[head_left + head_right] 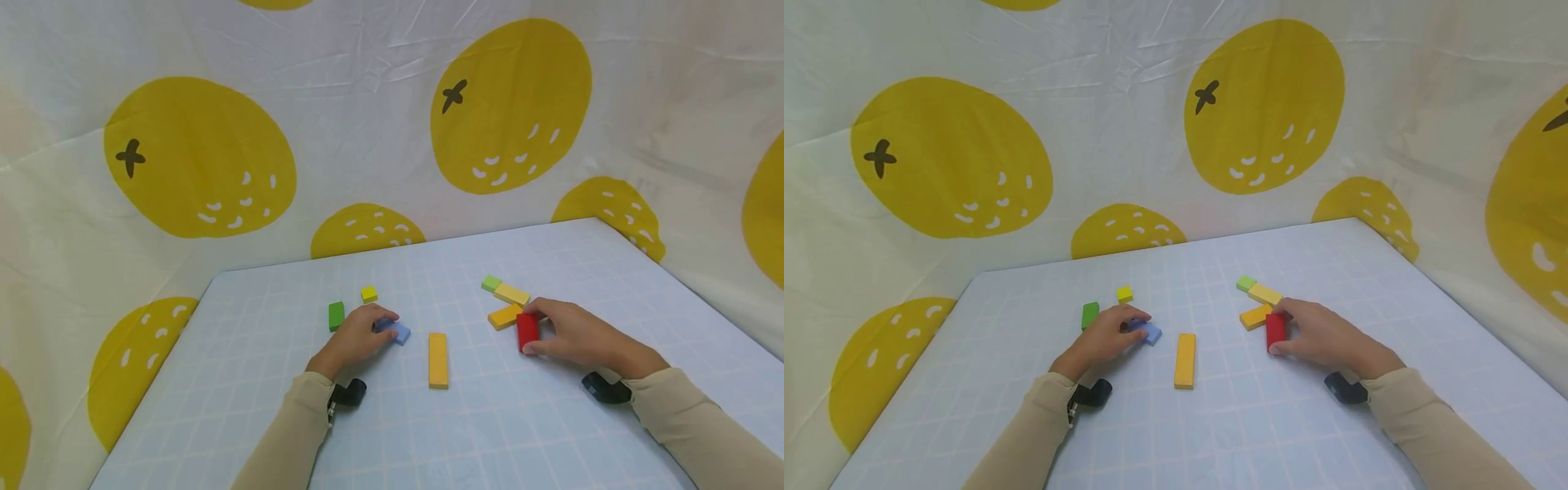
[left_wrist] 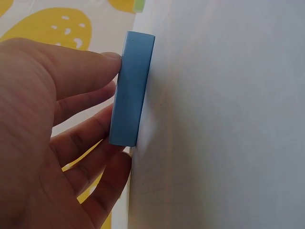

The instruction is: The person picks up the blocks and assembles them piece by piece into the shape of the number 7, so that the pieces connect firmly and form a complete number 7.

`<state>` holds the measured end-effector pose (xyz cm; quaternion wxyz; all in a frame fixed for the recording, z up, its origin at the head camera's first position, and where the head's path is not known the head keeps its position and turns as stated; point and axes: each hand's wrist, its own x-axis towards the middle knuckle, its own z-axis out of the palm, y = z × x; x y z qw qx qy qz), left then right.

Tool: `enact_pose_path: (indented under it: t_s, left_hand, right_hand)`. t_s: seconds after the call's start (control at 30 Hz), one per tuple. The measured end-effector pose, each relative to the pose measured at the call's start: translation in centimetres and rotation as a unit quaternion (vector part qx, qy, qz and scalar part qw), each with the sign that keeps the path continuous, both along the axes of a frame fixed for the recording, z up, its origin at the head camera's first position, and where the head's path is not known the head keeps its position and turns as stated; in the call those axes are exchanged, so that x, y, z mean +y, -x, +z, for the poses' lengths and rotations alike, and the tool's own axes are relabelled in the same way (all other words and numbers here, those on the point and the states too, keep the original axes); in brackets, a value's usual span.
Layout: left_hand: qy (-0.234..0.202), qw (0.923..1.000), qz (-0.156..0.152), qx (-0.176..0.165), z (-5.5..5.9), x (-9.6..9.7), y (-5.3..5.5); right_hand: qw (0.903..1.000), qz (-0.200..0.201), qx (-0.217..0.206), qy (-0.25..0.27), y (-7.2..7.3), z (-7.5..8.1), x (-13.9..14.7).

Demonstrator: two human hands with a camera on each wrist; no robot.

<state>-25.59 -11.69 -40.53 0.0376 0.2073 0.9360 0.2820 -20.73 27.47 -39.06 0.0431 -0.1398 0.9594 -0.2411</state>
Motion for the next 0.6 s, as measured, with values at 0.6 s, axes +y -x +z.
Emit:
enact_pose_path:
  t_s: [0.6]
  left_hand:
    - [-0.002, 0.9998, 0.015, -0.011, -0.17, 0.15, -0.1]
  right_hand:
    - [0.9996, 0.006, 0.007, 0.028, -0.4, 0.2, -0.86]
